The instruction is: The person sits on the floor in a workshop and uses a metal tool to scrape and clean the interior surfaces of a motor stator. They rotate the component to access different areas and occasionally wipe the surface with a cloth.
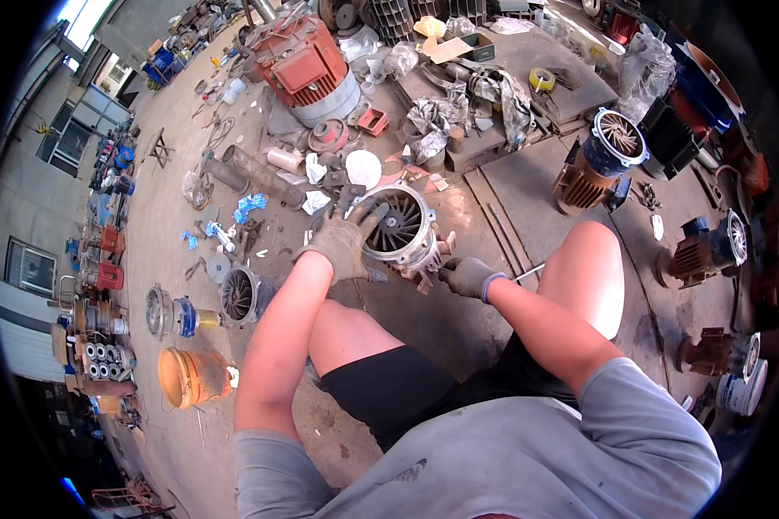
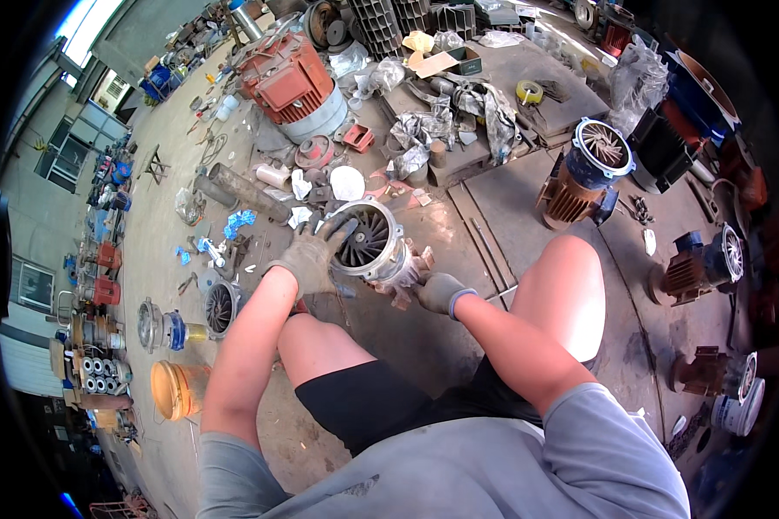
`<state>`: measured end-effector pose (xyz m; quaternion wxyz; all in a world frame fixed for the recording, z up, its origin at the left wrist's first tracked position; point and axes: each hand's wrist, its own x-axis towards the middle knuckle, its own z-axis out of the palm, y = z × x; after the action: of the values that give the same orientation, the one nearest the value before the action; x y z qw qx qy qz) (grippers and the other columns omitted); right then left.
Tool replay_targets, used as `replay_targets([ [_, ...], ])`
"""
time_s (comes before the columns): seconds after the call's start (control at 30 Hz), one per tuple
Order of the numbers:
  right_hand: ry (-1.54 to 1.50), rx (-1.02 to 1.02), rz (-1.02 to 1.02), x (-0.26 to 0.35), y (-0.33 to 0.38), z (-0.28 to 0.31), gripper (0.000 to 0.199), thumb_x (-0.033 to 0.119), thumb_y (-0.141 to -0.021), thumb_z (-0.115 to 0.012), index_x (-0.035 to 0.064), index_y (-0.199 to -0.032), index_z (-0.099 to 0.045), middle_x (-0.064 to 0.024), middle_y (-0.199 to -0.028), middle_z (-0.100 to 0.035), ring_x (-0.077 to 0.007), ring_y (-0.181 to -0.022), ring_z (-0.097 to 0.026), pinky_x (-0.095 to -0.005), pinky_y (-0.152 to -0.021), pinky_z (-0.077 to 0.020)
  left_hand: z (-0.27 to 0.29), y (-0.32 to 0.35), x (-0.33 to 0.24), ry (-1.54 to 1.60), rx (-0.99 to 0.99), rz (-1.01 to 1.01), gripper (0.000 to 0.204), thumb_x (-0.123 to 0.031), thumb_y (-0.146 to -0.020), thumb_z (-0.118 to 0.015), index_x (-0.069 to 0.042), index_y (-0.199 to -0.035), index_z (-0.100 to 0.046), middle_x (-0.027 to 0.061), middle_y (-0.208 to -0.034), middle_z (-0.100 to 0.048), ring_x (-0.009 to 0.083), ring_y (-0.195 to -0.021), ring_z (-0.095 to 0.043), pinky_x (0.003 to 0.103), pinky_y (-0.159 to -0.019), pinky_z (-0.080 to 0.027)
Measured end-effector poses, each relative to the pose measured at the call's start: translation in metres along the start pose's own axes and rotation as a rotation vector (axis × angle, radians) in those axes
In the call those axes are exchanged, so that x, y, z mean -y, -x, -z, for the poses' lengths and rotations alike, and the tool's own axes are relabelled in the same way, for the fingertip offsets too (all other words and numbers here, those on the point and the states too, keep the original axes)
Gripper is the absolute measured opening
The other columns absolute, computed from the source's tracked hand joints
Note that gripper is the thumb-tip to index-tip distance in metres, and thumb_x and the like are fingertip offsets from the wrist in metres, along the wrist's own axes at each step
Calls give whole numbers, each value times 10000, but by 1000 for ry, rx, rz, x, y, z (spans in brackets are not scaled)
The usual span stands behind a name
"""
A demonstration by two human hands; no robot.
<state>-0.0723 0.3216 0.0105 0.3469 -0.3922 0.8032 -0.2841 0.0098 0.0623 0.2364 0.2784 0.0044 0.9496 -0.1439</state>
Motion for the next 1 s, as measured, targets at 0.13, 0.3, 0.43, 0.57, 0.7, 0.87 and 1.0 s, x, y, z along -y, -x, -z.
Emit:
replay_targets([
  [0.13,-112,-22,-38,33,12,5,389,363,-1107,-570,44,-1197,-773,-162,-891,-768,-278,-830,-755,-435,-823,-597,-60,-21,19,265,-267,-92,1288,-596,-803,-899,-121,-1777,-203,290,-1752,-302,520,-1547,-446,571,-1272,-421],
  [0.3,22,21,170,16,-10,-10,415,377,-1105,-562,34,-1152,-790,-127,-835,-765,-232,-741,-741,-398,-762,-602,-61,-25,-2,433,-406,-41,1209,-503,-806,-921,-71,-1728,-269,302,-1640,-436,495,-1315,-665,555,-1109,-571],
  [0.43,-305,144,-283,34,-11,-5,429,391,-1112,-569,25,-1146,-791,-113,-855,-766,-217,-744,-733,-378,-743,-606,-71,-11,-29,464,-435,157,1187,-663,-806,-876,-63,-1681,-344,299,-1545,-516,456,-1289,-689,567,-1043,-594],
  [0.57,-383,137,-350,23,-12,-2,462,428,-1122,-577,22,-1117,-797,-105,-863,-763,-206,-738,-719,-368,-723,-599,-66,-3,-54,443,-454,300,1180,-656,-811,-877,31,-1631,-378,279,-1502,-537,393,-1204,-738,454,-991,-620],
  [0.7,-340,143,-357,19,-15,14,427,404,-1093,-569,42,-1120,-794,-100,-872,-784,-208,-714,-721,-375,-696,-590,-51,1,-76,480,-477,424,1184,-692,-820,-862,29,-1629,-386,245,-1421,-573,359,-1155,-751,431,-928,-631],
  [0.87,-288,190,-404,28,-16,35,367,352,-1058,-600,53,-1132,-801,-101,-892,-799,-205,-704,-724,-364,-669,-583,-41,-5,-106,587,-370,597,1188,-692,-842,-848,32,-1650,-362,237,-1467,-569,333,-1208,-732,400,-935,-626],
  [1.0,-277,227,-405,18,-31,53,352,339,-1051,-614,50,-1122,-803,-106,-892,-798,-201,-694,-728,-363,-648,-587,-46,-14,-116,618,-388,662,1226,-704,-862,-819,43,-1691,-310,258,-1591,-513,340,-1286,-684,473,-1144,-511],
])
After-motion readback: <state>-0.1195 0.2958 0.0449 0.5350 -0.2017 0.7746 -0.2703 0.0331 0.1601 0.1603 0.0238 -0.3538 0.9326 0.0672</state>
